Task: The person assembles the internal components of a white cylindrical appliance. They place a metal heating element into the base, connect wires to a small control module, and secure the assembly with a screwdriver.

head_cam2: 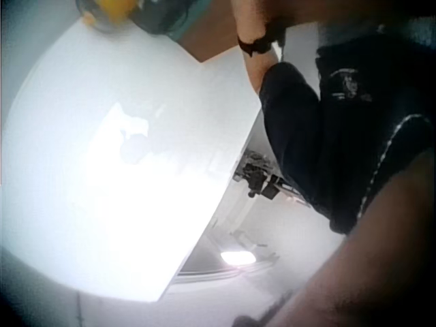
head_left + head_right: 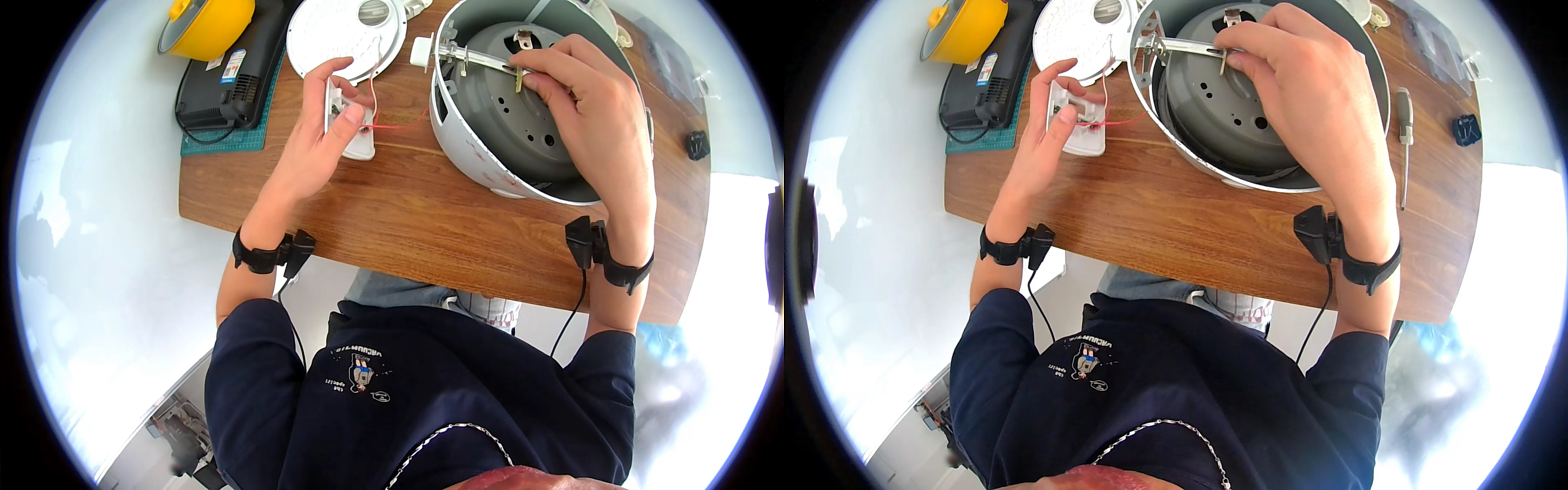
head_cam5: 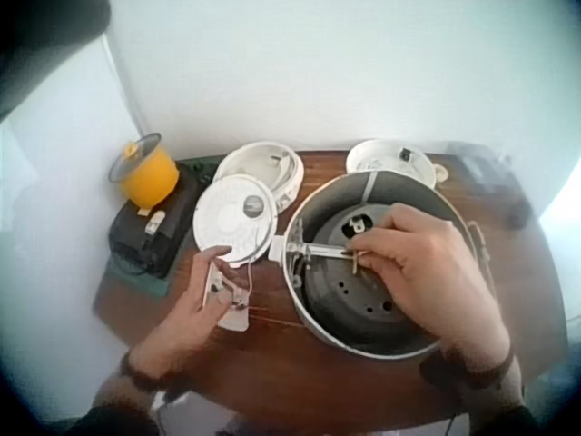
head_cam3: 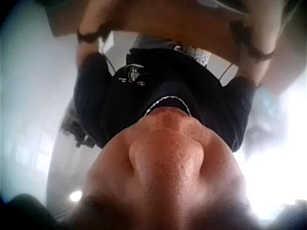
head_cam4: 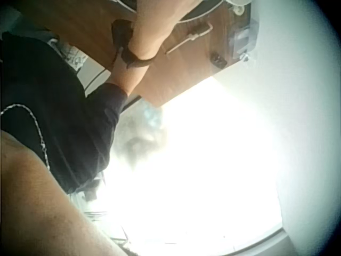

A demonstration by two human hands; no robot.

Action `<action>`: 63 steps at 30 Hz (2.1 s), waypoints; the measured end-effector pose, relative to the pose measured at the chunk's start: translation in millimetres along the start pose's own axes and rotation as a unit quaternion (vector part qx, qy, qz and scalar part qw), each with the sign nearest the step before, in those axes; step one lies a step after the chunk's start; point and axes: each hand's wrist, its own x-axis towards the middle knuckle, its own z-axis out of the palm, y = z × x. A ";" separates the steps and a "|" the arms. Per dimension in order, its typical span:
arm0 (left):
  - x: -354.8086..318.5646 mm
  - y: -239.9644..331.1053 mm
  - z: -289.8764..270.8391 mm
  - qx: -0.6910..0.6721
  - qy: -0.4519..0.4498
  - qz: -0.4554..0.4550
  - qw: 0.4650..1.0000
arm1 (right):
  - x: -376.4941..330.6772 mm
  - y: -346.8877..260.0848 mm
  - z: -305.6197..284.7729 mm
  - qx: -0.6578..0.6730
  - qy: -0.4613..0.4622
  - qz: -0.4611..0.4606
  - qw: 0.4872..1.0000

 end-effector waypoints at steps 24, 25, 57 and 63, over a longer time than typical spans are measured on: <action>11.1 -16.5 -19.2 -0.195 -0.092 -0.192 0.957 | 1.6 1.7 -0.6 0.000 -0.007 -0.004 1.000; 11.3 -15.0 -19.3 -0.235 -0.104 -0.180 0.950 | 1.3 2.1 -0.3 -0.001 -0.006 -0.008 1.000; 16.5 -17.4 -6.6 0.027 -0.018 -0.163 0.986 | 2.7 1.1 0.3 0.022 -0.007 0.005 1.000; 20.0 19.7 -16.1 0.256 -0.039 0.139 0.956 | 2.5 -1.7 1.0 0.023 -0.007 0.014 1.000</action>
